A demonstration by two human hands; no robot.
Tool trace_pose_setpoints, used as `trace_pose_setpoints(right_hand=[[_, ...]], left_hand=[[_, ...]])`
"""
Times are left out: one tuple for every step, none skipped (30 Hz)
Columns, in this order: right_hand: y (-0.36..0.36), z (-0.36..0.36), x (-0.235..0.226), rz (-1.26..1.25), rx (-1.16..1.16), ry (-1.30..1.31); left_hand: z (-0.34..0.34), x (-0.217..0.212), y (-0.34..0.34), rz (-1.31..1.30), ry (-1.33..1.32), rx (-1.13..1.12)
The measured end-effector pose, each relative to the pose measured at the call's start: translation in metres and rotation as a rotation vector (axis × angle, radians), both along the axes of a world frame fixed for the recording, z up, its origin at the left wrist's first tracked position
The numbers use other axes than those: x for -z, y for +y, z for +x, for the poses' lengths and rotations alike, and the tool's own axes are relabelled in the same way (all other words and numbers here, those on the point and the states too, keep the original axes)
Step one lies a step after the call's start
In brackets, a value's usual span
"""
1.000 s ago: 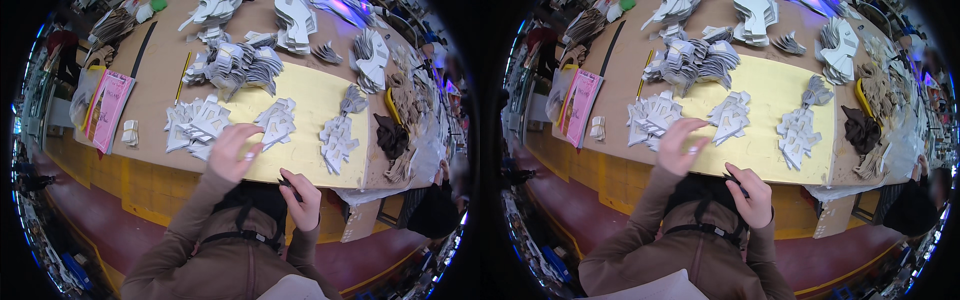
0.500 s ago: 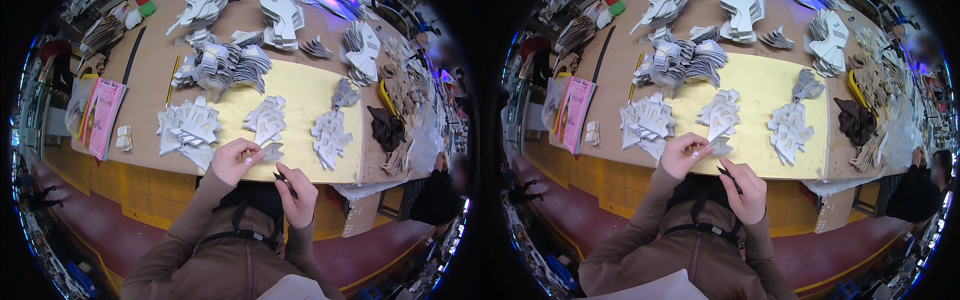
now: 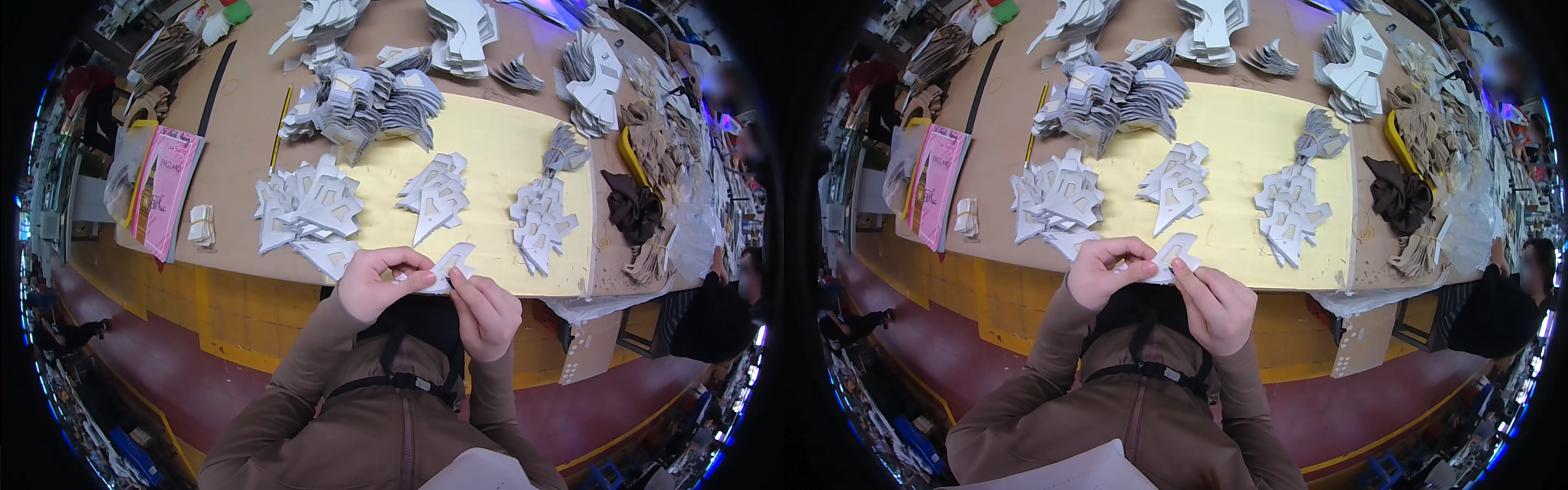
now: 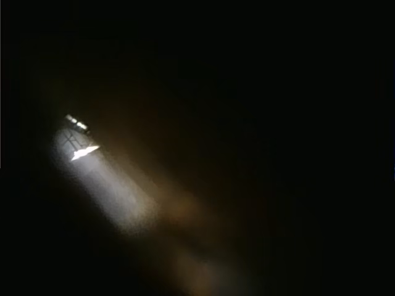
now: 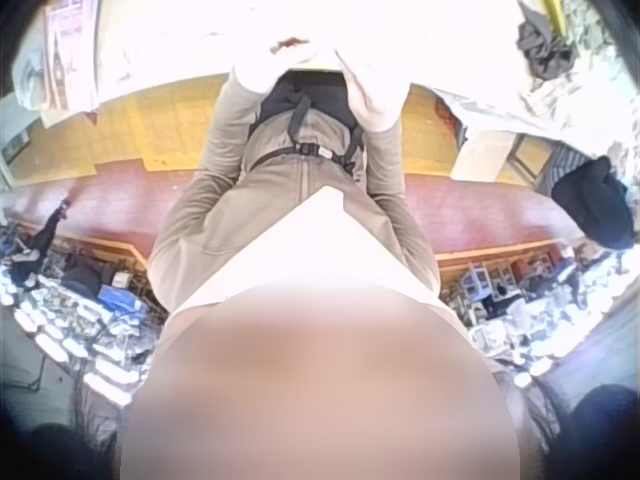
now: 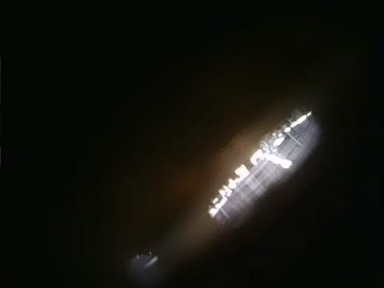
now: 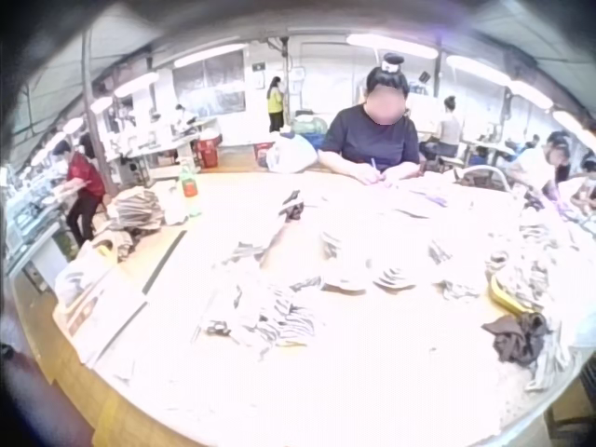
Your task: The person repeatedly picks up small white fabric pieces from a table and trims their edges with a small handheld tool. Trimmed pieces are placed back on the table in a growing pile. The person handles the pieces one at a time and continues the process throughout the clip.
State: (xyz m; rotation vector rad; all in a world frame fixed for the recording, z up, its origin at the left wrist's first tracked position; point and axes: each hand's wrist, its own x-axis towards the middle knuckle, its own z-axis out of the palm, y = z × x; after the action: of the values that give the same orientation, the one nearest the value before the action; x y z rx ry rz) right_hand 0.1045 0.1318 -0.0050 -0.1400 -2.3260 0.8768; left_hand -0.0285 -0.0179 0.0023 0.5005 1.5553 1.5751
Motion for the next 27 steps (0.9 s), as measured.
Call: trace_pose_setpoints(right_hand=[[0.0, 0.0, 0.0, 0.0, -0.003, 0.002], [-0.001, 0.0, 0.001, 0.0, -0.005, 0.005], [-0.001, 0.0, 0.001, -0.005, -0.009, 0.01], [-0.001, 0.0, 0.001, -0.011, -0.013, 0.015], [-0.001, 0.0, 0.002, -0.025, -0.02, 0.011], [-0.001, 0.0, 0.002, -0.031, -0.021, 0.015], [-0.001, 0.0, 0.002, -0.047, -0.025, 0.011], [-0.001, 0.001, 0.002, -0.063, -0.029, 0.006], [-0.002, 0.001, 0.002, -0.072, -0.027, 0.004], [-0.002, 0.002, 0.001, -0.081, -0.025, 0.002], [-0.002, 0.002, 0.001, -0.097, -0.023, -0.006], [-0.002, 0.003, 0.001, -0.088, -0.019, -0.001], [-0.002, 0.004, 0.001, -0.087, -0.017, -0.002], [-0.002, 0.005, 0.001, -0.092, -0.019, -0.02], [-0.002, 0.005, 0.002, -0.072, -0.023, 0.003], [-0.001, 0.006, 0.002, -0.057, -0.03, 0.008], [-0.001, 0.005, 0.003, -0.041, -0.037, 0.014], [-0.001, 0.005, 0.004, -0.056, -0.039, 0.028], [-0.001, 0.004, 0.005, -0.071, -0.04, 0.042], [-0.001, 0.003, 0.005, -0.087, -0.04, 0.056], [-0.001, 0.003, 0.004, -0.131, -0.034, 0.064], [-0.002, 0.002, 0.003, -0.176, -0.028, 0.073], [-0.002, 0.002, 0.002, -0.221, -0.022, 0.081], [-0.003, 0.003, -0.001, -0.285, -0.003, 0.034], [-0.004, 0.006, -0.005, -0.349, 0.016, -0.013], [-0.004, 0.007, -0.008, -0.42, 0.026, -0.049], [-0.004, 0.008, -0.01, -0.487, 0.013, -0.114]], left_hand=[[0.001, -0.001, 0.0, 0.002, -0.015, 0.005], [0.002, -0.002, 0.0, 0.004, -0.029, 0.009], [0.002, -0.003, 0.0, 0.026, -0.038, 0.011], [0.003, -0.004, 0.001, 0.005, -0.031, 0.009], [0.004, -0.005, 0.001, 0.003, -0.019, 0.005], [0.004, -0.006, 0.002, -0.016, -0.012, 0.002], [0.005, -0.007, 0.002, 0.009, 0.028, 0.006], [0.005, -0.008, 0.003, 0.016, 0.062, 0.009], [0.005, -0.009, 0.003, 0.023, 0.097, 0.013], [0.005, -0.01, 0.002, 0.017, 0.13, 0.023], [0.005, -0.01, 0.002, 0.012, 0.162, 0.035], [0.004, -0.011, 0.002, 0.015, 0.196, 0.042], [0.004, -0.011, 0.002, 0.021, 0.242, 0.047], [0.005, -0.011, 0.003, 0.035, 0.29, 0.045], [0.005, -0.011, 0.003, 0.048, 0.339, 0.042], [0.005, -0.011, 0.003, 0.045, 0.341, 0.042], [0.005, -0.011, 0.002, 0.041, 0.344, 0.043], [0.005, -0.01, 0.002, 0.037, 0.343, 0.041], [0.005, -0.01, 0.002, 0.04, 0.343, 0.043], [0.005, -0.01, 0.001, 0.042, 0.338, 0.043], [0.005, -0.009, 0.0, 0.042, 0.333, 0.042], [0.005, -0.009, 0.0, 0.039, 0.337, 0.036], [0.005, -0.008, 0.0, 0.035, 0.34, 0.031], [0.005, -0.008, 0.0, 0.032, 0.344, 0.025], [0.005, -0.007, 0.0, 0.051, 0.397, 0.021], [0.004, -0.006, 0.002, 0.071, 0.449, 0.018], [0.004, -0.005, 0.003, 0.093, 0.5, 0.017]])
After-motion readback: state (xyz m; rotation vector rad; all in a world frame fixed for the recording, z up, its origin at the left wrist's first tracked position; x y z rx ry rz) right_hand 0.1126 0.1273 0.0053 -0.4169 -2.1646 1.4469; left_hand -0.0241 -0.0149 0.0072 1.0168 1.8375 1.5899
